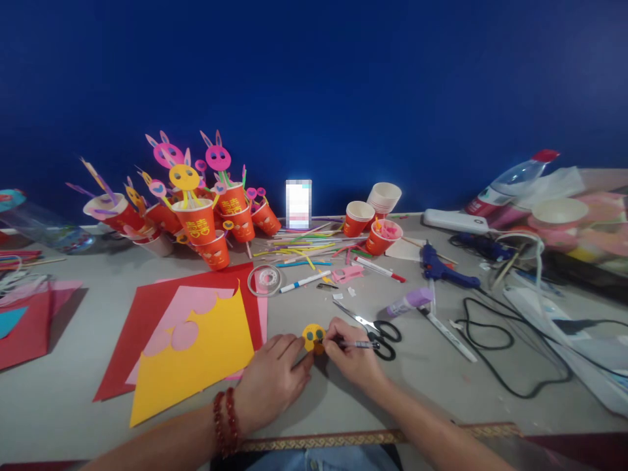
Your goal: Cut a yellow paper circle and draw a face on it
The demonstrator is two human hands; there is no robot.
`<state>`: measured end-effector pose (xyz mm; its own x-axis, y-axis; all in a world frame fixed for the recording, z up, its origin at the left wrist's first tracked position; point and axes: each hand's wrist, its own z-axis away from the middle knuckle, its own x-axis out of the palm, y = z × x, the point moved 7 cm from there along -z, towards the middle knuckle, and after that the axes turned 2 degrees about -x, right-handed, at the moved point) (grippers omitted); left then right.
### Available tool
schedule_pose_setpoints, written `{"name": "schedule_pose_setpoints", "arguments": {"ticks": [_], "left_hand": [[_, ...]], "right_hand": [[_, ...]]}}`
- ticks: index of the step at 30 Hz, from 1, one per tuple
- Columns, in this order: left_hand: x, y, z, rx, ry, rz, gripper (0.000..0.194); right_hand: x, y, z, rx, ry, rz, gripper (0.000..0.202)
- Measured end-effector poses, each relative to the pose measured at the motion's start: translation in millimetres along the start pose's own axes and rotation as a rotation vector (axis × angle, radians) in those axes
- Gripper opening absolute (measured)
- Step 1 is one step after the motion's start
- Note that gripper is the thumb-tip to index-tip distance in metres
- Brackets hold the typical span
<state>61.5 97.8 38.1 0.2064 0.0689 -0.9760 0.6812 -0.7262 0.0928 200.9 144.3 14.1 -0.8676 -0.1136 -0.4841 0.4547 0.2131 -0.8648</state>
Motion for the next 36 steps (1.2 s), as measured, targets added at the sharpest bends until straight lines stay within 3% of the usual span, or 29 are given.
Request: {"name": "schedule_pose_setpoints", "arguments": {"ticks": [36], "left_hand": [[-0.8, 0.8, -0.9, 0.003, -0.012, -0.007, 0.026]], "right_hand": [[0.0, 1.0, 0.3, -0.026, 0.014, 0.018, 0.014]]}}
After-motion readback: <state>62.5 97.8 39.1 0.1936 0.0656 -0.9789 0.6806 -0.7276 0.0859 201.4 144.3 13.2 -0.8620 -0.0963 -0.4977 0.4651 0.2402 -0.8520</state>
